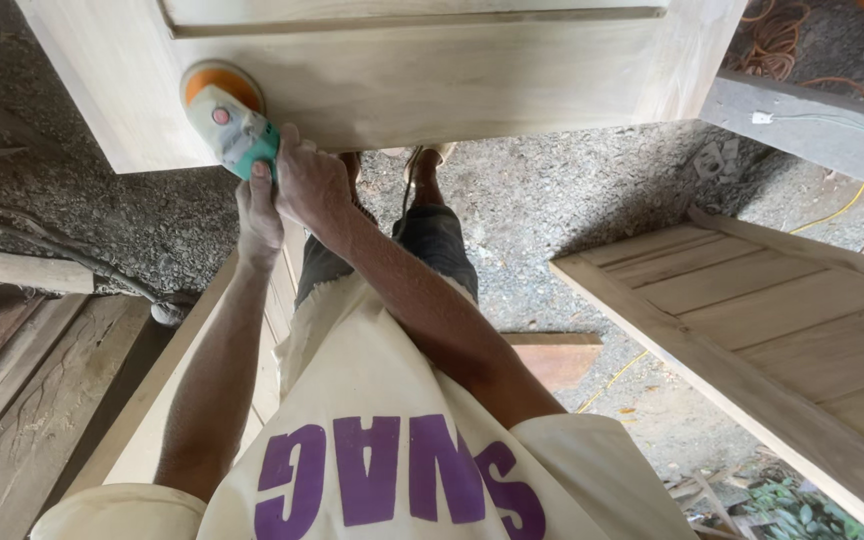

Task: The person uses a handheld electric sander to smooth the surface of a large wooden door. They systematically move the sander across the flat panels and edges of the door, occasionally pausing to wipe the surface with their hand to check the finish.

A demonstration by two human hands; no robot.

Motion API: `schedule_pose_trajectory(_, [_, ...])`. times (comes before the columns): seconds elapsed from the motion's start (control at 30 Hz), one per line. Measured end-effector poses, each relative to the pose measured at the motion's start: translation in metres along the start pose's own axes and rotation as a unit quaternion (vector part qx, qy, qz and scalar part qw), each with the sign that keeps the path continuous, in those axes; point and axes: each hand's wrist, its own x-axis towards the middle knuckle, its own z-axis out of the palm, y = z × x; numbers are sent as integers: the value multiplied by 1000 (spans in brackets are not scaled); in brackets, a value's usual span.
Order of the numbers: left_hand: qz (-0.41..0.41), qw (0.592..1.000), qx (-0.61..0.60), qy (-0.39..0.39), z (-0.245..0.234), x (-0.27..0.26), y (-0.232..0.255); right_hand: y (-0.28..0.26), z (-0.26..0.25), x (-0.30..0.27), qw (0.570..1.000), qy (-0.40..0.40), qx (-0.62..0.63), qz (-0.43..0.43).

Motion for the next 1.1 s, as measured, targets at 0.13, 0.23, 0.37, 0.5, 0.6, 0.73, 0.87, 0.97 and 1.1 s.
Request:
schedule_pose_trajectory(0.13, [-44, 999, 13, -19, 42, 7, -32, 36, -21, -24, 998, 47, 42, 25])
schedule_pose_trajectory(0.23, [-61, 997, -11, -55, 95, 8, -35, 85, -66, -43, 994, 34, 38, 95])
schedule_pose_trajectory(0.37, [-132, 938, 303, -102, 183, 26, 4, 157, -121, -69, 974, 52, 52, 214])
schedule_pose_trajectory(0.5, [-51, 893, 423, -145, 237, 32, 30, 230, -171, -95, 941, 57, 134, 304])
schedule_pose_trajectory(0.6, [118, 846, 510, -104, 222, 46, 12, 280, -204, -115, 896, 106, 234, 362])
schedule_pose_trajectory(0.73, [369, 757, 540, -3, 144, 84, -7, 360, -232, -141, 858, 195, 280, 384])
schedule_pose_trajectory(0.87, [-51, 725, 687, 12, 64, 114, -3, 426, -241, -152, 835, 239, 323, 376])
schedule_pose_trajectory(0.97, [84, 684, 711, 140, 28, 124, -16, 429, -236, -145, 812, 253, 344, 398])
schedule_pose_trajectory(1.1, [-28, 767, 629, 124, 55, 124, -33, 388, -217, -133, 868, 226, 304, 320])
